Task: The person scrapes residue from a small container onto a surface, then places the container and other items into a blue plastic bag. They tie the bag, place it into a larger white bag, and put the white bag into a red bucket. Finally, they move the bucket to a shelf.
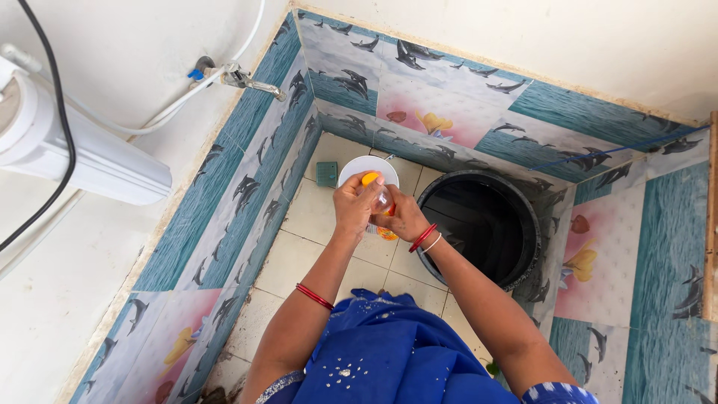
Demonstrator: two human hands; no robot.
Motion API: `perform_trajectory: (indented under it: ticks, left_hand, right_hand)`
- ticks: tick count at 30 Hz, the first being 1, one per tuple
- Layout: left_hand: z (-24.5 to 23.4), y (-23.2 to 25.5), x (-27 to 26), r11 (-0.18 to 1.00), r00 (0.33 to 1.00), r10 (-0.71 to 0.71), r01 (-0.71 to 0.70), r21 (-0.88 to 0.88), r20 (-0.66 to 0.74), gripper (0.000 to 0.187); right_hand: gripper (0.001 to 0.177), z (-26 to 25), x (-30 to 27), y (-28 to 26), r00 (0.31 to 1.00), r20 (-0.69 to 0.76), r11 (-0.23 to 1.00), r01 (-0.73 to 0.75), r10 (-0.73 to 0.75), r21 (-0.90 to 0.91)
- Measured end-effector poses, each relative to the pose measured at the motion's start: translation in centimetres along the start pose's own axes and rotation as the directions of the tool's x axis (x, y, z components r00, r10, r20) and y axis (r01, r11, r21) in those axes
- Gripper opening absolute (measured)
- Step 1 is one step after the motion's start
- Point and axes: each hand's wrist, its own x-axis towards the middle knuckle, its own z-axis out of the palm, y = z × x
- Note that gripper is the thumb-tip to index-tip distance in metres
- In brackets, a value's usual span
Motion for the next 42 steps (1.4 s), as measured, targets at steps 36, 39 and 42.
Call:
perform_trajectory:
  ticks: [36,39,42]
  left_hand:
    - [4.9,-3.3,5.9,0.916,0.396,-0.395,0.239,0.322,0.829,0.046]
    - [8.2,-4.6,3.4,0.887,0.189,-0.439,0.249,0.390,0.878,0.053]
    - [11.5,-6.5,0.0,0.864,0.074,-0.483,0.204,0.461,0.872,0.069]
  right_hand:
    - [0.050,2.0,-5.8,-0.3,0.696,-0.677,0.902,-0.417,0.238,-0.111]
    - [0.055,0.7,-10.3,-0.9,0.591,-0.747,0.875,-0.484,0.306,-0.024]
    - [0.061,-0.4,-14.6,-0.9,0.426,-0.863,0.854,-0.520,0.273,0.013]
